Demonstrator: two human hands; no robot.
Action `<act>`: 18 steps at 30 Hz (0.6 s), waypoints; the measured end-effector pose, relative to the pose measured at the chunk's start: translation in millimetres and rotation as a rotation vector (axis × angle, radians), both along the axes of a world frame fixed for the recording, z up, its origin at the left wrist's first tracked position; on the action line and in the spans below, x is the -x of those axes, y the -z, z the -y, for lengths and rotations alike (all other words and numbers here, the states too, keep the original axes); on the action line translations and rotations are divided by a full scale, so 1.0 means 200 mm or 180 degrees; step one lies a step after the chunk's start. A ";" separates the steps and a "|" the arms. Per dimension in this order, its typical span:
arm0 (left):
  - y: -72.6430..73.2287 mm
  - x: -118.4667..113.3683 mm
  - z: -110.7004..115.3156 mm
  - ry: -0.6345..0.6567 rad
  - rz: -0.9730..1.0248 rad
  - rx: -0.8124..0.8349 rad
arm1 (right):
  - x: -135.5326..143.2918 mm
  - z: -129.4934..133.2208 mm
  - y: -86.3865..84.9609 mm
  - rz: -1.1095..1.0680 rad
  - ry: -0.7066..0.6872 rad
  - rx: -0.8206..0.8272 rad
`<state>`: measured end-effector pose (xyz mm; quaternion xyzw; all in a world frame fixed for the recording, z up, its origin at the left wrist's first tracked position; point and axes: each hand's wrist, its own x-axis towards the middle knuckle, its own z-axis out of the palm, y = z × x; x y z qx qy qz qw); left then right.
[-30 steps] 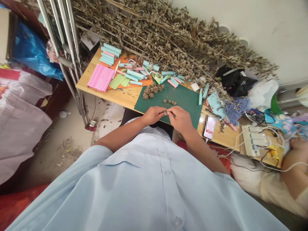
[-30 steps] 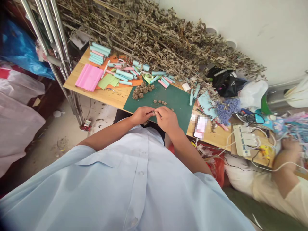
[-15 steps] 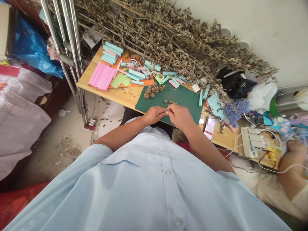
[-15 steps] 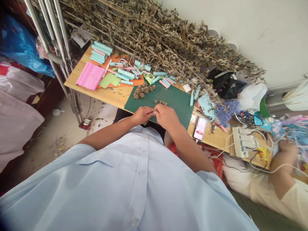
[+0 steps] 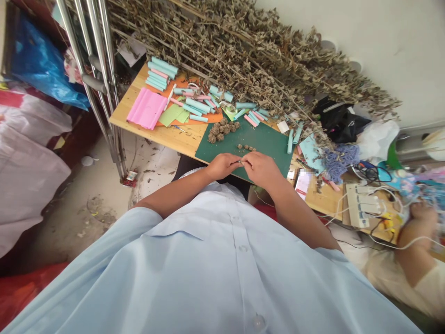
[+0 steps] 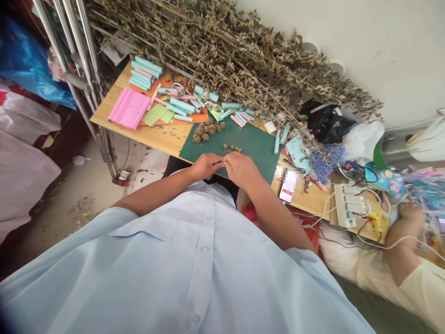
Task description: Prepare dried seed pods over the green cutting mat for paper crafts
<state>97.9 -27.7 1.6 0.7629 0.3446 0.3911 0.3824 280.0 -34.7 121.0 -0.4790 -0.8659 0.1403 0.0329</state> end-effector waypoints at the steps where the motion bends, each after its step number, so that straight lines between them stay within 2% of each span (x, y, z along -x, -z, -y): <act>1: 0.00 0.00 0.00 -0.0003 0.0005 0.0001 | 0.00 0.00 -0.01 0.0046 -0.0020 0.0002; 13: 0.03 0.00 -0.01 0.0013 -0.0126 -0.0114 | 0.13 -0.07 -0.09 0.0969 0.0008 0.0212; 18: 0.03 0.00 -0.01 -0.0017 -0.0045 -0.0060 | 0.12 -0.07 -0.09 0.0613 0.0096 0.0235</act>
